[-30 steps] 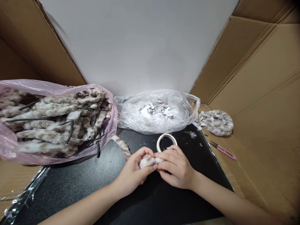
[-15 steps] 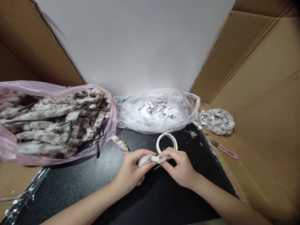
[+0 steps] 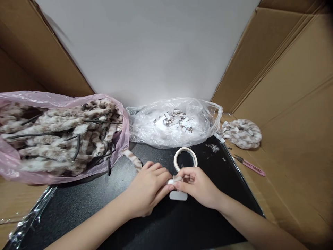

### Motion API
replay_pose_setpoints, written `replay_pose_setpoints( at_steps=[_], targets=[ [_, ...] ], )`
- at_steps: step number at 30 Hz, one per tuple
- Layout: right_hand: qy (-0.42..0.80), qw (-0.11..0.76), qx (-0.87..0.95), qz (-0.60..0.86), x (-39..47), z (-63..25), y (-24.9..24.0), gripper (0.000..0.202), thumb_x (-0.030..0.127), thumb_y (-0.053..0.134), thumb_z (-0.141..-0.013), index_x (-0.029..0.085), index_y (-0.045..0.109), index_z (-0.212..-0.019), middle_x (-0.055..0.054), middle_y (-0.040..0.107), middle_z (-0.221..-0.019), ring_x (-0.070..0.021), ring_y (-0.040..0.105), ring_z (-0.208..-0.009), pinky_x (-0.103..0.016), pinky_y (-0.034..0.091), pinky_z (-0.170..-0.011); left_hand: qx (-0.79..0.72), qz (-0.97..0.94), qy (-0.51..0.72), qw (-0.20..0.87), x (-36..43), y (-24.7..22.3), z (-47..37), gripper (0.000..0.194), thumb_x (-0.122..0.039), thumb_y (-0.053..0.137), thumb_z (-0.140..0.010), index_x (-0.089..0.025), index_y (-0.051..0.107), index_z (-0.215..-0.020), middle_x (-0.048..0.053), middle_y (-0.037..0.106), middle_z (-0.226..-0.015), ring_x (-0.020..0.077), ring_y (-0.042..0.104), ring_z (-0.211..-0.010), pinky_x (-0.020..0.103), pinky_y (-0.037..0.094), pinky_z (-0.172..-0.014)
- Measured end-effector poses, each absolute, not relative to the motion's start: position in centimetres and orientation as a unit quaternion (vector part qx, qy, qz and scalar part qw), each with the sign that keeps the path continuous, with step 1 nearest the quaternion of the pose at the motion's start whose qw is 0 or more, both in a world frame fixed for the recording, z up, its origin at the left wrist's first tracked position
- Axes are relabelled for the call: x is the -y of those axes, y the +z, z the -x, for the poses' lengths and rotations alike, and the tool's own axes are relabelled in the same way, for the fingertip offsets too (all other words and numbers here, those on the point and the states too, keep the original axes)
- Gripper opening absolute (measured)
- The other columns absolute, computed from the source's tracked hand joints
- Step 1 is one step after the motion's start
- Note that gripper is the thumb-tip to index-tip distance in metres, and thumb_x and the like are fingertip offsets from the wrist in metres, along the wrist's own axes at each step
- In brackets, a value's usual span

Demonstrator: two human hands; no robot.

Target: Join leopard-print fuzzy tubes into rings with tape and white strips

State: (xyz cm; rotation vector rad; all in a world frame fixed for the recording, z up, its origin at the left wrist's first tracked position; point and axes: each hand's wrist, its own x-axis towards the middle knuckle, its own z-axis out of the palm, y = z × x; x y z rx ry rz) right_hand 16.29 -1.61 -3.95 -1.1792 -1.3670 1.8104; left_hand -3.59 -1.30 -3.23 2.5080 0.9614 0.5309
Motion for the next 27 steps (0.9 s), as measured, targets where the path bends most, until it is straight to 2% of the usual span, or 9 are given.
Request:
replay_pose_setpoints(
  at_steps=[5, 7, 11, 15, 17, 19, 22, 23, 27],
  targets=[
    [0.784, 0.236, 0.432, 0.378, 1.9, -17.3, -3.6, 0.037, 0.034, 0.085, -0.064, 0.014, 0.063, -0.085, -0.001, 0.067, -0.074, -0.0117, 0.059, -0.064, -0.025, 0.045, -0.063, -0.283, -0.897, 0.194, 0.280, 2.0, -3.3, 4.0, 0.028, -0.023, 0.038, -0.098, -0.019, 0.048, -0.072, -0.001, 0.053, -0.066, 0.0138, 0.045, -0.062, 0.029, 0.032, -0.068],
    [0.840, 0.248, 0.363, 0.319, 2.0, -18.1, -3.8, 0.042, 0.042, 0.081, -0.069, 0.016, 0.062, -0.096, -0.001, 0.067, -0.075, -0.0135, 0.062, -0.064, -0.028, 0.048, -0.065, -0.296, -0.842, 0.262, 0.367, 2.3, -2.7, 4.4, 0.034, -0.030, 0.036, -0.099, -0.018, 0.050, -0.071, -0.001, 0.051, -0.064, 0.0133, 0.045, -0.061, 0.027, 0.033, -0.064],
    [0.913, 0.196, 0.250, 0.256, 3.2, -17.2, -4.8, 0.058, 0.063, 0.055, -0.084, 0.009, 0.063, -0.104, -0.011, 0.071, -0.083, -0.0204, 0.069, -0.074, -0.035, 0.049, -0.076, -0.342, -0.563, 0.484, 0.575, 2.0, 0.3, 4.5, 0.041, -0.047, 0.045, -0.096, -0.017, 0.049, -0.067, -0.003, 0.045, -0.058, 0.0098, 0.044, -0.053, 0.021, 0.035, -0.053],
    [0.960, 0.120, 0.141, 0.212, 5.1, -11.9, -4.2, 0.076, 0.074, 0.045, -0.081, 0.004, 0.064, -0.104, -0.020, 0.068, -0.101, -0.0276, 0.068, -0.090, -0.039, 0.048, -0.079, -0.249, -0.335, 0.583, 0.697, 2.2, 3.9, 3.4, 0.036, -0.041, 0.063, -0.088, -0.018, 0.044, -0.066, -0.010, 0.028, -0.051, 0.0048, 0.026, -0.040, 0.016, 0.037, -0.046],
    [0.951, 0.211, 0.086, 0.211, 5.0, -9.5, -2.8, 0.064, 0.068, 0.044, -0.087, 0.008, 0.064, -0.097, -0.015, 0.070, -0.091, -0.0235, 0.068, -0.082, -0.036, 0.049, -0.074, -0.203, -0.302, 0.586, 0.724, 3.1, 4.7, 2.9, 0.035, -0.040, 0.062, -0.088, -0.019, 0.044, -0.066, -0.010, 0.024, -0.053, 0.0045, 0.018, -0.040, 0.015, 0.036, -0.044],
    [0.912, 0.350, 0.043, 0.208, 4.1, -8.5, -1.3, 0.042, 0.047, 0.038, -0.099, 0.014, 0.063, -0.089, -0.006, 0.067, -0.078, -0.0149, 0.064, -0.070, -0.028, 0.048, -0.070, -0.179, -0.275, 0.574, 0.750, 4.3, 4.3, 3.0, 0.038, -0.042, 0.061, -0.088, -0.019, 0.042, -0.065, -0.010, 0.021, -0.053, 0.0049, 0.013, -0.041, 0.015, 0.032, -0.041],
    [0.853, 0.470, 0.036, 0.225, 2.1, -10.2, 0.5, 0.042, 0.033, 0.030, -0.104, 0.015, 0.060, -0.080, 0.002, 0.055, -0.058, -0.0103, 0.057, -0.056, -0.023, 0.047, -0.063, -0.230, -0.211, 0.574, 0.757, 5.6, 2.4, 3.8, 0.042, -0.045, 0.063, -0.086, -0.020, 0.037, -0.064, -0.010, 0.014, -0.054, 0.0056, 0.008, -0.044, 0.015, 0.028, -0.041],
    [0.829, 0.510, 0.048, 0.226, 1.6, -11.3, 0.8, 0.041, 0.030, 0.030, -0.104, 0.015, 0.058, -0.077, 0.006, 0.045, -0.050, -0.0076, 0.046, -0.045, -0.022, 0.046, -0.059, -0.246, -0.195, 0.575, 0.755, 5.8, 1.6, 4.1, 0.043, -0.045, 0.064, -0.085, -0.020, 0.036, -0.064, -0.011, 0.013, -0.055, 0.0056, 0.006, -0.044, 0.015, 0.027, -0.040],
    [0.775, 0.582, 0.092, 0.230, 0.1, -15.8, 1.2, 0.042, 0.028, 0.028, -0.104, 0.015, 0.056, -0.076, 0.008, 0.031, -0.050, -0.0053, 0.031, -0.040, -0.020, 0.041, -0.050, -0.260, -0.166, 0.571, 0.761, 5.2, -0.8, 4.3, 0.047, -0.045, 0.069, -0.082, -0.020, 0.033, -0.063, -0.011, 0.013, -0.054, 0.0051, 0.006, -0.044, 0.016, 0.023, -0.039]
  ],
)
